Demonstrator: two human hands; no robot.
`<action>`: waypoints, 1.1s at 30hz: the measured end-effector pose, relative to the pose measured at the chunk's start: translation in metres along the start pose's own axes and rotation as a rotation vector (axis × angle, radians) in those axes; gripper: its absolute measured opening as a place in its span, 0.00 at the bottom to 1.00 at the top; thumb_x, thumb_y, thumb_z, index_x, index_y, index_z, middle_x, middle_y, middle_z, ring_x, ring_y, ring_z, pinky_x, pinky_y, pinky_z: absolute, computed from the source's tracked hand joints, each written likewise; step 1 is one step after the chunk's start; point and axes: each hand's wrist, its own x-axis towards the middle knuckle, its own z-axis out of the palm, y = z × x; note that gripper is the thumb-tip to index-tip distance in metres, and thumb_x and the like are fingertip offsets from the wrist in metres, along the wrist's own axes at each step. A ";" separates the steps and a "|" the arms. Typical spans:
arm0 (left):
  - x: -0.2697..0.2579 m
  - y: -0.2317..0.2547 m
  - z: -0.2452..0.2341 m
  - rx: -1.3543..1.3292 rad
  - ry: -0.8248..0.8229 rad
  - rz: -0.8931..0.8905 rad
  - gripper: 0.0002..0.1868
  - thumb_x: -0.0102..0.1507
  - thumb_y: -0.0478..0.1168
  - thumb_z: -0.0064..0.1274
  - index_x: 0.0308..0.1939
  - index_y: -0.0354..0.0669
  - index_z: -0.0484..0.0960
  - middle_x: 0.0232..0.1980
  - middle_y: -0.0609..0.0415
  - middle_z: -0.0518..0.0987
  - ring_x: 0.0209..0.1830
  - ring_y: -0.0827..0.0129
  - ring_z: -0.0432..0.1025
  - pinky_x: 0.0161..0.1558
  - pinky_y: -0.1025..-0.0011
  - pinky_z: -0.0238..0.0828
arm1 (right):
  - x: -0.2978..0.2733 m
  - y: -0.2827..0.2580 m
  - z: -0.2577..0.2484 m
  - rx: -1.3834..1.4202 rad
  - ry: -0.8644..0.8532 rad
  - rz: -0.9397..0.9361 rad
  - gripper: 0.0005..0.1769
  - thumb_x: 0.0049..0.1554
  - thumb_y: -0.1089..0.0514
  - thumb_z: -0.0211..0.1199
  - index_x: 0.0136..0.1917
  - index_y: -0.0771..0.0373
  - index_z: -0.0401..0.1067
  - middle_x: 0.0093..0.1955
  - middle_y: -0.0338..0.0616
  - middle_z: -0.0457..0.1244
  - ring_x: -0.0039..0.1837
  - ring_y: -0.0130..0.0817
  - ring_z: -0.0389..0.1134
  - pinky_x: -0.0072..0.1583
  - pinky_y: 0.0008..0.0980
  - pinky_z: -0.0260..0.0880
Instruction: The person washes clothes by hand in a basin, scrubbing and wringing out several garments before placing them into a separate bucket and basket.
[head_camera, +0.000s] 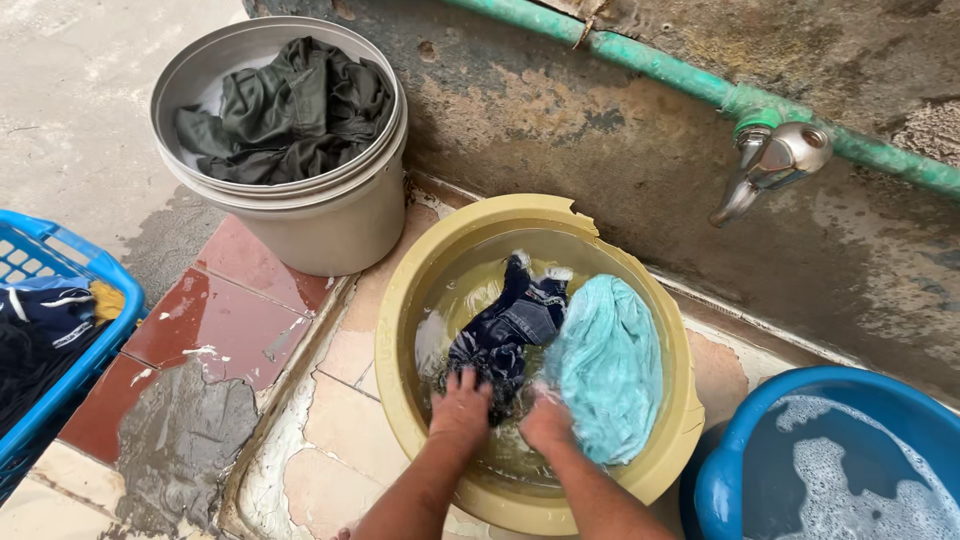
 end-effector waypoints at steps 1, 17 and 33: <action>0.000 0.001 0.001 0.218 -0.094 0.080 0.23 0.73 0.42 0.42 0.73 0.58 0.64 0.86 0.47 0.38 0.84 0.47 0.44 0.73 0.38 0.51 | 0.005 0.008 0.002 0.062 -0.014 0.015 0.38 0.50 0.59 0.69 0.72 0.54 0.62 0.65 0.53 0.65 0.66 0.46 0.68 0.68 0.41 0.67; 0.028 -0.011 0.008 -0.577 0.397 0.162 0.27 0.63 0.45 0.57 0.65 0.51 0.72 0.56 0.42 0.81 0.60 0.46 0.74 0.61 0.54 0.70 | -0.007 -0.074 -0.062 0.771 0.156 -0.463 0.09 0.53 0.65 0.67 0.47 0.71 0.75 0.40 0.49 0.68 0.43 0.33 0.67 0.45 0.34 0.69; -0.005 0.050 -0.241 -1.650 0.115 0.193 0.16 0.59 0.41 0.57 0.49 0.40 0.77 0.41 0.45 0.82 0.37 0.51 0.79 0.32 0.52 0.78 | -0.108 -0.082 -0.264 0.623 0.056 -0.612 0.24 0.43 0.62 0.67 0.56 0.61 0.77 0.46 0.43 0.71 0.49 0.32 0.70 0.54 0.35 0.71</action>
